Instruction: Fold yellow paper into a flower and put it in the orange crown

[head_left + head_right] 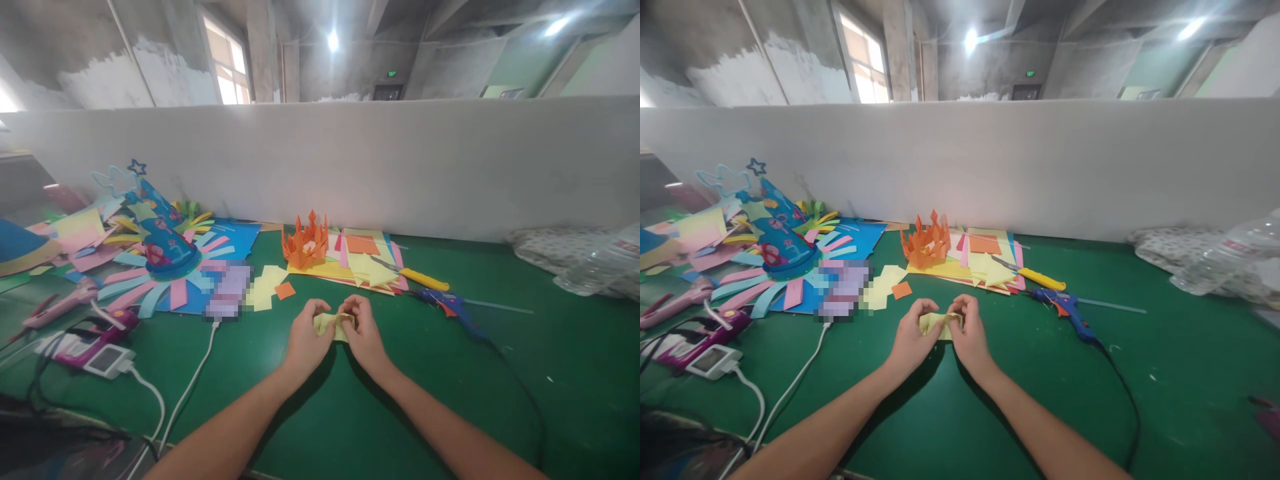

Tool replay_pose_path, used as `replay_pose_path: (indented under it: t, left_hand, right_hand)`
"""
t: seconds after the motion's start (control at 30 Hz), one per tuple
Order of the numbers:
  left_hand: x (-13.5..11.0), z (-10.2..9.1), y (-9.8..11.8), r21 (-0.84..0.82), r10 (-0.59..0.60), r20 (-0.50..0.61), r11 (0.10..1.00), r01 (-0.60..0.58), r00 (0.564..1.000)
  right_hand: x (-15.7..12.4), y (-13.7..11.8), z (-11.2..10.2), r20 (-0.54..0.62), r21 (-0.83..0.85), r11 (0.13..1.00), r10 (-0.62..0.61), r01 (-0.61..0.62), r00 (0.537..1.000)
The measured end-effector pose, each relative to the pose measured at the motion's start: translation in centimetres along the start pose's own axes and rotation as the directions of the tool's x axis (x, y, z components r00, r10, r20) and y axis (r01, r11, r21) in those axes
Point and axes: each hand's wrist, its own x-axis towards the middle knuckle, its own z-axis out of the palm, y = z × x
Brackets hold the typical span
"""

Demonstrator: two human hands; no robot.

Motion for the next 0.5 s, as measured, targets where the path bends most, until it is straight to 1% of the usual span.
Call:
replay_pose_path:
  t: [0.23,0.5]
  left_hand:
    - [0.24,0.08,-0.53,-0.038,-0.045,0.03,0.998,0.046,0.999]
    - [0.44,0.02,-0.68,-0.041,-0.046,0.07,0.998,0.049,0.997]
  right_hand:
    - [0.02,-0.25,-0.27,-0.032,-0.053,0.998,-0.026,0.024,0.999]
    - [0.13,0.12,-0.3,-0.049,-0.04,0.999,-0.019,0.017,0.999]
